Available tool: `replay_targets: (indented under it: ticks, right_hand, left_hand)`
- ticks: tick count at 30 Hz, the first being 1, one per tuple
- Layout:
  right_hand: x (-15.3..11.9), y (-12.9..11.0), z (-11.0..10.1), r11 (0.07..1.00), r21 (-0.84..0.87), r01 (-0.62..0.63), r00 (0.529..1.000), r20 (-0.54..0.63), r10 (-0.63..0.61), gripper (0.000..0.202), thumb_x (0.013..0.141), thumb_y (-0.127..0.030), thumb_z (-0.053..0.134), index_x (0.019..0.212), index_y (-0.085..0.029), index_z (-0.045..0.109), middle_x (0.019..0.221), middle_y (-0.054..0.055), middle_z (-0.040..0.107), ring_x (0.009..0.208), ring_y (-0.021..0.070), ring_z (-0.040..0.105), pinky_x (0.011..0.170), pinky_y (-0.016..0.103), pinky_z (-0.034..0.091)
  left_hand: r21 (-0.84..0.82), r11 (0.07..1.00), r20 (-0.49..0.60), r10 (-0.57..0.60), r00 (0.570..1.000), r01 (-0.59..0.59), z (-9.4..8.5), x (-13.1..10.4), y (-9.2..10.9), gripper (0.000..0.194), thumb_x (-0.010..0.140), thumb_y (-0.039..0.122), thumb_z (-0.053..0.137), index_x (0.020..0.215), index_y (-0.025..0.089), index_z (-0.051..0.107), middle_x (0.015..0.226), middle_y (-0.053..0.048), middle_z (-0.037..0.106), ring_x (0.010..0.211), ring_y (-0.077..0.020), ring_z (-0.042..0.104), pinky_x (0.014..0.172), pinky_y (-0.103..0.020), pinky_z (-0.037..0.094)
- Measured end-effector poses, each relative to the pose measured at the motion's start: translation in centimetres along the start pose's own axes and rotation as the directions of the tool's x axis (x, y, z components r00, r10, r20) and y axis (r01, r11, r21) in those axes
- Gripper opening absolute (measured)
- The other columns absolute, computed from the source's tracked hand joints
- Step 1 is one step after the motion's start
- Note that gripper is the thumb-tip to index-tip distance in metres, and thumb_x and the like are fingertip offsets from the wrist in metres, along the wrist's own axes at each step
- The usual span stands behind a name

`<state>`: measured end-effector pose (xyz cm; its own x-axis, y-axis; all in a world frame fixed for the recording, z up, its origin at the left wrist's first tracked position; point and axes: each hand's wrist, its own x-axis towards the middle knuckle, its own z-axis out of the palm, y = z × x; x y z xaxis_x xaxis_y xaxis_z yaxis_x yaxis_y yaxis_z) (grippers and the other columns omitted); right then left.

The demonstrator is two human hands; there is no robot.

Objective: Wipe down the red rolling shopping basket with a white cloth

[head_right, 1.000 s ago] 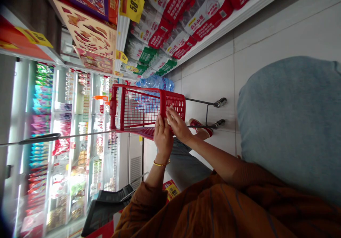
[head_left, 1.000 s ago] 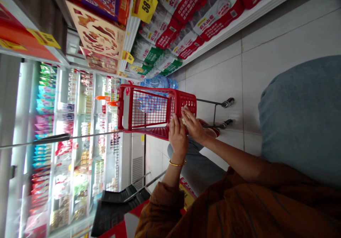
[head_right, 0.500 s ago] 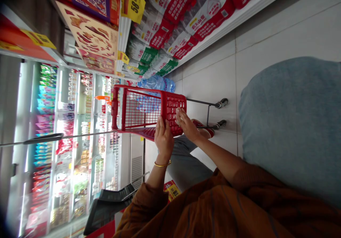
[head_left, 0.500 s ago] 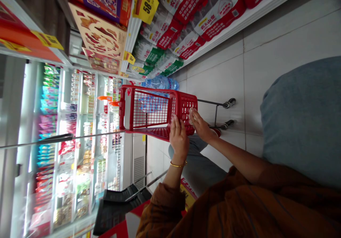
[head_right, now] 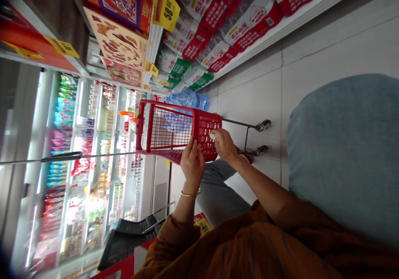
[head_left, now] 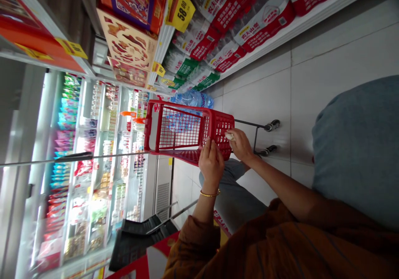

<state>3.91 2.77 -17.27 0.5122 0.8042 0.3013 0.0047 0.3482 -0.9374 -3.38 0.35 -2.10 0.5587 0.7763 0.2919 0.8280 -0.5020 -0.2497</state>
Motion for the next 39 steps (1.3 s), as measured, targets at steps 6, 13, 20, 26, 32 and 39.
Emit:
replay_targets:
  ticks: [6,13,20,26,32,39]
  right_hand:
    - [3.5,-1.4,-1.1,0.98,0.147,-0.133,0.99,0.06,0.126,0.031,0.09,-0.031,0.038,0.115,-0.022,0.054,0.1,0.006,0.062,0.095,0.0237,0.057,0.09,0.04,0.05]
    - [4.8,-1.6,0.0,0.957,0.233,-0.172,0.969,-0.135,0.207,0.024,0.092,-0.04,0.048,0.103,-0.023,0.06,0.126,0.01,0.046,0.125,0.0227,0.046,0.109,0.042,0.041]
    - [2.7,-2.5,0.5,0.985,0.165,-0.06,0.984,-0.158,0.086,0.029,0.095,-0.038,0.047,0.113,-0.027,0.066,0.125,0.008,0.061,0.123,0.0242,0.054,0.109,0.047,0.042]
    - [1.5,-2.0,1.9,0.997,0.075,0.026,1.0,0.001,-0.026,0.052,0.097,-0.036,0.043,0.148,-0.034,0.03,0.157,0.001,0.027,0.147,0.0263,0.019,0.119,0.056,0.023]
    - [2.6,-2.1,2.3,0.989,0.137,0.062,0.993,-0.109,-0.047,0.047,0.099,-0.025,0.036,0.145,-0.039,0.035,0.147,0.001,0.043,0.138,0.0219,0.039,0.116,0.049,0.035]
    - [4.2,-4.4,1.9,0.979,0.181,0.089,0.991,-0.111,-0.069,0.04,0.099,-0.03,0.041,0.137,-0.039,0.047,0.139,-0.001,0.052,0.132,0.0216,0.046,0.116,0.049,0.037]
  left_hand:
    - [-0.022,0.996,-0.046,-0.091,0.995,0.09,0.0,1.1,0.4,0.034,0.094,0.023,0.045,0.122,0.013,0.061,0.12,-0.015,0.067,0.11,-0.0224,0.064,0.096,-0.038,0.052]
    - [0.001,0.997,-0.025,-0.073,0.997,0.073,-0.4,1.4,0.6,0.034,0.095,0.022,0.044,0.123,0.014,0.061,0.112,-0.014,0.068,0.101,-0.0208,0.065,0.09,-0.035,0.053]
    - [0.023,0.993,0.049,-0.12,0.992,0.119,0.7,3.1,0.0,0.043,0.095,0.019,0.04,0.137,0.012,0.047,0.127,-0.019,0.059,0.119,-0.025,0.057,0.097,-0.038,0.051]
    - [0.008,0.985,0.152,-0.17,0.974,0.171,1.8,3.8,0.1,0.055,0.093,0.011,0.037,0.147,0.013,0.03,0.142,-0.017,0.049,0.128,-0.0227,0.052,0.097,-0.035,0.053]
    - [0.029,0.995,0.14,-0.1,0.985,0.097,2.0,3.5,-0.2,0.063,0.09,0.005,0.037,0.15,0.016,0.023,0.145,-0.014,0.045,0.133,-0.0212,0.046,0.102,-0.035,0.049]
    - [0.019,1.0,0.101,-0.018,0.995,0.017,2.2,3.2,-0.1,0.06,0.093,0.006,0.038,0.15,0.018,0.025,0.147,-0.013,0.043,0.139,-0.0209,0.036,0.112,-0.039,0.041]
